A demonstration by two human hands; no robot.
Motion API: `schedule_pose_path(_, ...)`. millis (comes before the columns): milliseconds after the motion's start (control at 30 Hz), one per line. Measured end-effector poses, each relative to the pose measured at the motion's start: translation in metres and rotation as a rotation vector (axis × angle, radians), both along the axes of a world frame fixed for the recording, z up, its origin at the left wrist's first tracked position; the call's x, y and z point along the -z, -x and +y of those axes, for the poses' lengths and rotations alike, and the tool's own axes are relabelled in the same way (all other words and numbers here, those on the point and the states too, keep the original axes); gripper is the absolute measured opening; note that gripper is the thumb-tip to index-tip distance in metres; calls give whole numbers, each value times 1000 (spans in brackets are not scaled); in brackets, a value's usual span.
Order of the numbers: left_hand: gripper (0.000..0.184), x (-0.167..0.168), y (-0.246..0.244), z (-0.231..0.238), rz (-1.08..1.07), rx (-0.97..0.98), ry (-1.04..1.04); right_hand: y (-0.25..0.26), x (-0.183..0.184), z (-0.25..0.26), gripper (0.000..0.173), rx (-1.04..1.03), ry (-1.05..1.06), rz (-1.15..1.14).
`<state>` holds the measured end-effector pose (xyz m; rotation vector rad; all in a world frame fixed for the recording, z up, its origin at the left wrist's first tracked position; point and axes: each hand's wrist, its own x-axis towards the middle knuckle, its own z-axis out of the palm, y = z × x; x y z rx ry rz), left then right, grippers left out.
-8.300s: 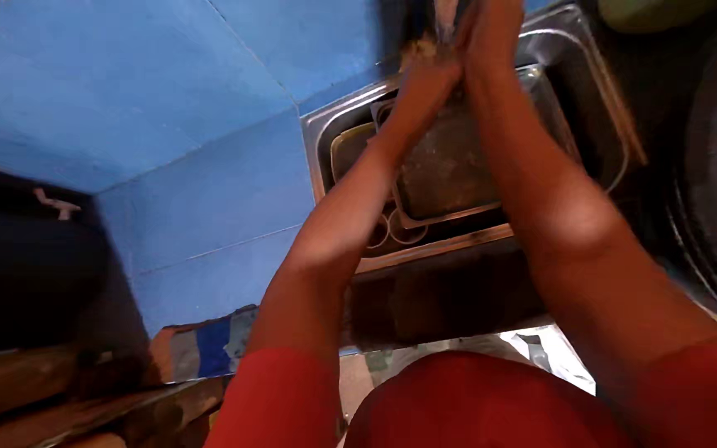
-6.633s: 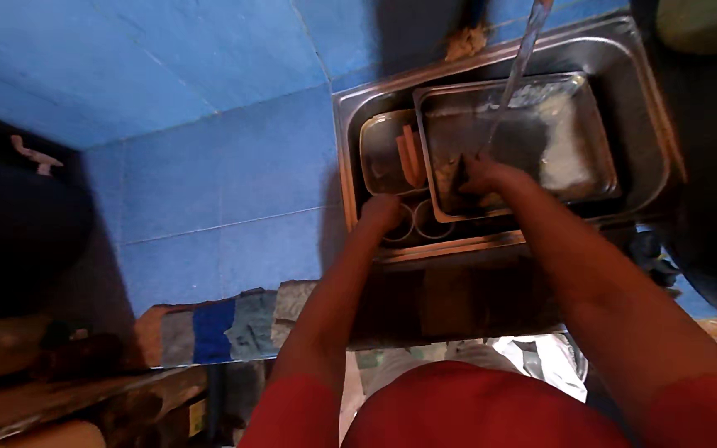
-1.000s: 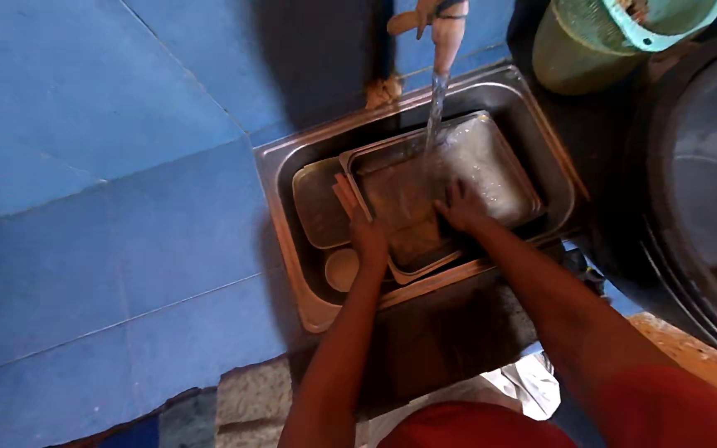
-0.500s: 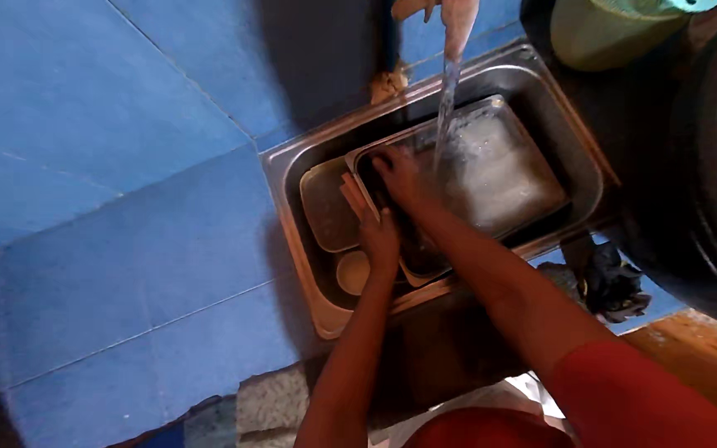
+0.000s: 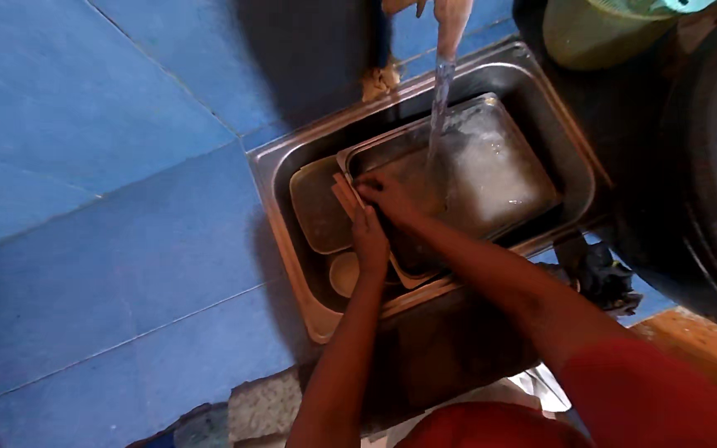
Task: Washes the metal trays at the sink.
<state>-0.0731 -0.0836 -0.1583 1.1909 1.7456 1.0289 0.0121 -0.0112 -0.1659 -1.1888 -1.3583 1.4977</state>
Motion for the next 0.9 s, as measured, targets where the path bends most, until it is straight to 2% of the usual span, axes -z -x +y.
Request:
schedule_pose_path(100, 49, -6, 1, 0, 7, -13, 71, 19, 1, 37, 30, 98, -63, -10)
schedule_pose_path(167, 49, -4, 2, 1, -10, -19, 76, 17, 1, 36, 29, 84, -105, -25)
schedule_pose_path(233, 51, -3, 2, 1, -21, -17, 51, 3, -1, 12, 29, 2, -112, -88)
schedule_pose_path(400, 55, -1, 4, 7, -100, -28, 88, -31, -11, -71, 27, -139, 33, -227)
schedule_pose_path(500, 55, 4, 7, 10, -104, -22, 65, -39, -19, -95, 23, -237, 6, -315)
schedule_pose_path(633, 54, 10, 8, 16, -25, -8, -4, -52, -26, -103, 20, -363, -81, -359)
schedule_pose_path(733, 53, 6, 4, 19, 74, -38, -12, -64, -18, -102, 13, -478, -145, -339)
schedule_pose_path(833, 49, -1, 1, 24, 195, -53, 8, -79, -14, -99, 12, -591, -76, -427)
schedule_pose_path(900, 49, -2, 0, 26, 259, -37, 14, -96, -4, -95, 15, -590, 0, -524)
